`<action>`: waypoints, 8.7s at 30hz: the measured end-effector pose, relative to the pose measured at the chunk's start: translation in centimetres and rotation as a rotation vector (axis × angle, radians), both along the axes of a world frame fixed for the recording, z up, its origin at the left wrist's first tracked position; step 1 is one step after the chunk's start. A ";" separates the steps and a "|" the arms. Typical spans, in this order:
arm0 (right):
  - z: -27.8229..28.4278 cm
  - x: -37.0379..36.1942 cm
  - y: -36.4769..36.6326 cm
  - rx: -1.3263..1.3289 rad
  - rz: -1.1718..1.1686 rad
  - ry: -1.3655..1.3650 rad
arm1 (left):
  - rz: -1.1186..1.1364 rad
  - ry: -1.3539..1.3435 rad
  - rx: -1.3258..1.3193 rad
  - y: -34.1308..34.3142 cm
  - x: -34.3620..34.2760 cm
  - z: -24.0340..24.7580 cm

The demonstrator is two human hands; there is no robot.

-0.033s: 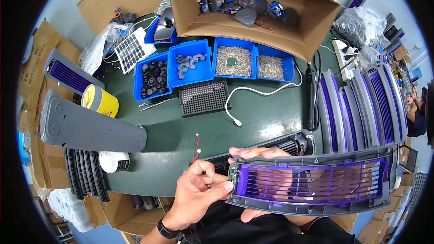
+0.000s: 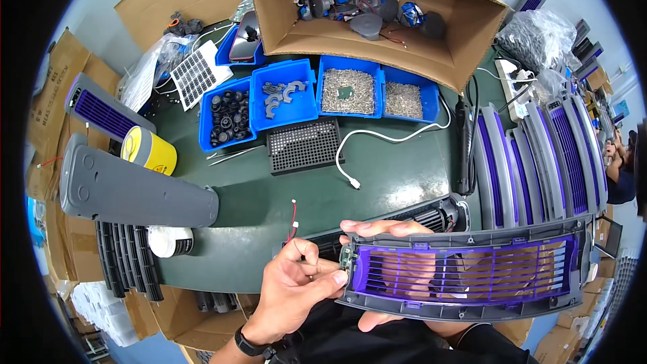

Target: The person assembles a small electronic device by connecting wires to a motor, inserting the motor into a gray housing, and securing it with a power drill. They then attach a purple front grille and fasten the casing with screws.

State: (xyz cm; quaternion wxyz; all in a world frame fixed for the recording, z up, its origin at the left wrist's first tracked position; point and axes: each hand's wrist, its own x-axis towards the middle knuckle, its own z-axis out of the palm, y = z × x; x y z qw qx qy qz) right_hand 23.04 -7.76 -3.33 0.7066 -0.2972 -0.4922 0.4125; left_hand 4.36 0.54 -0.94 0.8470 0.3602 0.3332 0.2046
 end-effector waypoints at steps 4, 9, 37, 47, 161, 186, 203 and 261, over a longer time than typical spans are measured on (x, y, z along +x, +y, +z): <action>0.3 0.0 0.0 0.001 0.000 -0.033 | -0.002 -0.015 0.038 0.1 -0.1 -0.3; -0.7 -0.1 0.4 0.017 -0.006 0.050 | -0.017 0.010 -0.071 0.4 -0.2 -0.1; -0.8 -0.3 0.9 -0.002 -0.044 -0.119 | -0.241 0.187 0.804 6.4 -2.1 -0.9; -0.4 -1.5 0.8 -0.031 -0.164 -0.208 | -0.310 0.182 0.900 6.1 -2.3 -0.4; -1.8 -2.1 1.4 -0.122 0.140 0.060 | -0.374 0.268 1.606 6.8 -2.1 1.8; -0.2 -1.9 1.5 -0.113 0.131 0.062 | -0.161 0.289 1.498 6.5 -1.7 1.6; -0.6 -2.4 1.6 -0.092 0.144 0.077 | -0.158 0.392 1.009 5.5 -1.9 2.5; 3.6 10.4 -7.5 -0.538 -0.497 -0.133 | -0.448 0.613 1.605 2.3 2.9 1.0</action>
